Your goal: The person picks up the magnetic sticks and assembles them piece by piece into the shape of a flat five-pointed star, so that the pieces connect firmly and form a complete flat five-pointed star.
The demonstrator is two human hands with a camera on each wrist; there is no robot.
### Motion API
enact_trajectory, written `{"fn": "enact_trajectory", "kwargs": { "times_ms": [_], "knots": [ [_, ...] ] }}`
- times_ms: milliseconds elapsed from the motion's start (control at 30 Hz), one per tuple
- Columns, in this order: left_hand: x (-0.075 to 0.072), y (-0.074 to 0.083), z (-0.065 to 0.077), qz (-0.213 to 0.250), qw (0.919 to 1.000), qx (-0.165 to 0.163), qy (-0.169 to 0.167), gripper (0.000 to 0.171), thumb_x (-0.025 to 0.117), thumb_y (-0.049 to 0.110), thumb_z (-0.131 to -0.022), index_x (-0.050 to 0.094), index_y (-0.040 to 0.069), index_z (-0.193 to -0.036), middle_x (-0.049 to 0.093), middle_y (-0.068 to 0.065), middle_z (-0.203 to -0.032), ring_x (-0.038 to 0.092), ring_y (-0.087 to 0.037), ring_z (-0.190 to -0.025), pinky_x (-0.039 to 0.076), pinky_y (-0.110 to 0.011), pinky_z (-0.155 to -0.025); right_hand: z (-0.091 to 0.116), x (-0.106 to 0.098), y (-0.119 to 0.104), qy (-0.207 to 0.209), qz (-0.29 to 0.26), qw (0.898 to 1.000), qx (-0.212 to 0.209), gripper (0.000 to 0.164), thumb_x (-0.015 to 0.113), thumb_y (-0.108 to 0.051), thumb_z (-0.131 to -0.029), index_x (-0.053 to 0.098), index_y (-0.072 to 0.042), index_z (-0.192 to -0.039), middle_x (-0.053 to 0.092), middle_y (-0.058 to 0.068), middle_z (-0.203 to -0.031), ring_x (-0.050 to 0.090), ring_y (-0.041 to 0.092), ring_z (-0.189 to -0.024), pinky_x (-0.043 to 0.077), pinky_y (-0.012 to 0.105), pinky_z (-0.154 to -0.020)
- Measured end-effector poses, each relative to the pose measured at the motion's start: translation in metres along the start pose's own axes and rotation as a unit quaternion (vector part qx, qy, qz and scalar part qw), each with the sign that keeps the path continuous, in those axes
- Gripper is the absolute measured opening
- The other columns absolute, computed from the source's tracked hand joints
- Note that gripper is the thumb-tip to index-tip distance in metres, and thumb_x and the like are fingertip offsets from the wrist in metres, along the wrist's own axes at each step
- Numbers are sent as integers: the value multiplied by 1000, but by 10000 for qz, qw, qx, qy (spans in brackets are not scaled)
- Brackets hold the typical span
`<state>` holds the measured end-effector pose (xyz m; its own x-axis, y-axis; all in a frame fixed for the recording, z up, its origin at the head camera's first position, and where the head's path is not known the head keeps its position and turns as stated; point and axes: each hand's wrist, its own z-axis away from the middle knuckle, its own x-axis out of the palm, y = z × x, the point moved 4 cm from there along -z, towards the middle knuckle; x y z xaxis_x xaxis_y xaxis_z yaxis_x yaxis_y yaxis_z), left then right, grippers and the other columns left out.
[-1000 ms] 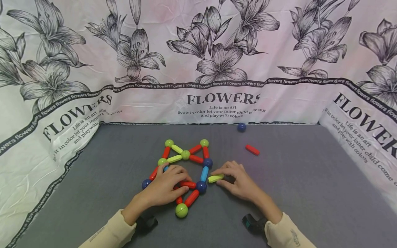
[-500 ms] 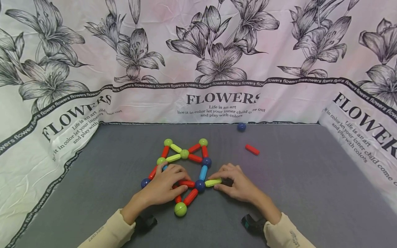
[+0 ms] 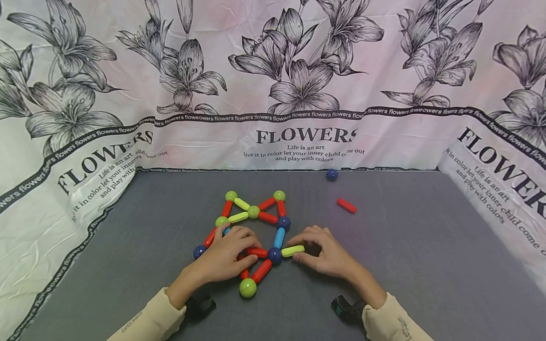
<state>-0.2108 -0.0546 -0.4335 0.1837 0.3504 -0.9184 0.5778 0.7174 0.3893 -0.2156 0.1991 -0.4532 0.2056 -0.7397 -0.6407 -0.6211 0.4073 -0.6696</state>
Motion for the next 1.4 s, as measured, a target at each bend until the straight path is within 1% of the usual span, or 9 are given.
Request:
{"fn": "enact_trajectory", "kwargs": {
  "times_ms": [233, 367, 567, 767, 900, 1067, 1167, 1300, 1400],
  "knots": [
    [0, 0, 1, -6, 10000, 13, 3, 14, 64, 32, -100, 71, 28, -111, 63, 5, -119, 51, -21, -127, 15, -68, -119, -1, -3, 4, 412, -398, 9981, 224, 18, 75, -9, -92, 76, -19, -106, 69, -7, -91, 58, 7, -81, 49, 26, -72],
    [0, 0, 1, -4, 10000, 15, 10, 14, 64, 32, -100, 71, 27, -111, 63, 5, -119, 51, -21, -128, 14, -68, -119, 0, -9, 9, 929, -82, 9945, 480, 13, 74, -7, -92, 77, -17, -99, 68, -7, -87, 56, 6, -76, 47, 24, -67],
    [-1, 0, 1, 0, 10000, 13, 9, 14, 63, 31, -100, 71, 27, -111, 63, 5, -120, 50, -21, -128, 14, -68, -119, 1, -18, 17, 1675, 590, 9782, 1073, 8, 75, -6, -91, 77, -14, -92, 67, -4, -81, 50, 4, -72, 42, 22, -63],
    [-1, 0, 1, -15, 10000, 25, 0, 14, 63, 32, -100, 71, 26, -111, 62, 5, -119, 51, -21, -127, 14, -68, -119, 2, -23, 19, 2175, 785, 9655, 1194, 7, 77, -4, -88, 77, -12, -89, 70, -1, -79, 51, 2, -71, 41, 20, -67],
    [-1, 1, 1, -6, 10000, 47, -10, 14, 63, 32, -100, 71, 26, -111, 62, 5, -119, 50, -21, -127, 14, -68, -119, 5, -32, 23, 2738, 883, 9462, 1480, 6, 78, -4, -87, 76, -9, -90, 70, 4, -78, 53, 5, -72, 38, 20, -72],
    [-1, 1, 0, -17, 9999, 101, 51, 13, 63, 31, -100, 70, 27, -109, 62, 6, -117, 51, -20, -125, 14, -68, -119, 13, -50, 32, 3422, 1319, 9093, 1966, 15, 79, -6, -84, 74, -3, -98, 68, 16, -91, 49, 24, -86, 27, 40, -81],
    [-1, 2, 0, -33, 9999, 117, 78, 12, 62, 31, -100, 71, 28, -109, 62, 7, -116, 51, -20, -125, 14, -68, -119, 19, -59, 39, 3608, 1567, 8903, 2295, 24, 78, -10, -85, 72, 0, -106, 64, 22, -105, 46, 35, -97, 23, 51, -82],
    [0, 1, 1, -29, 9999, 96, 75, 12, 62, 31, -100, 70, 28, -109, 62, 7, -116, 51, -20, -125, 14, -68, -119, 25, -69, 49, 3403, 1802, 8806, 2763, 38, 76, -17, -88, 67, 1, -120, 59, 27, -123, 40, 47, -112, 19, 64, -89],
    [0, 1, 1, -38, 9999, 100, 74, 12, 62, 31, -100, 70, 28, -109, 62, 7, -117, 51, -20, -125, 14, -68, -119, 26, -72, 55, 2932, 2091, 8851, 2947, 49, 75, -23, -90, 62, 0, -132, 54, 30, -133, 37, 53, -119, 17, 71, -89]
  ]
}}
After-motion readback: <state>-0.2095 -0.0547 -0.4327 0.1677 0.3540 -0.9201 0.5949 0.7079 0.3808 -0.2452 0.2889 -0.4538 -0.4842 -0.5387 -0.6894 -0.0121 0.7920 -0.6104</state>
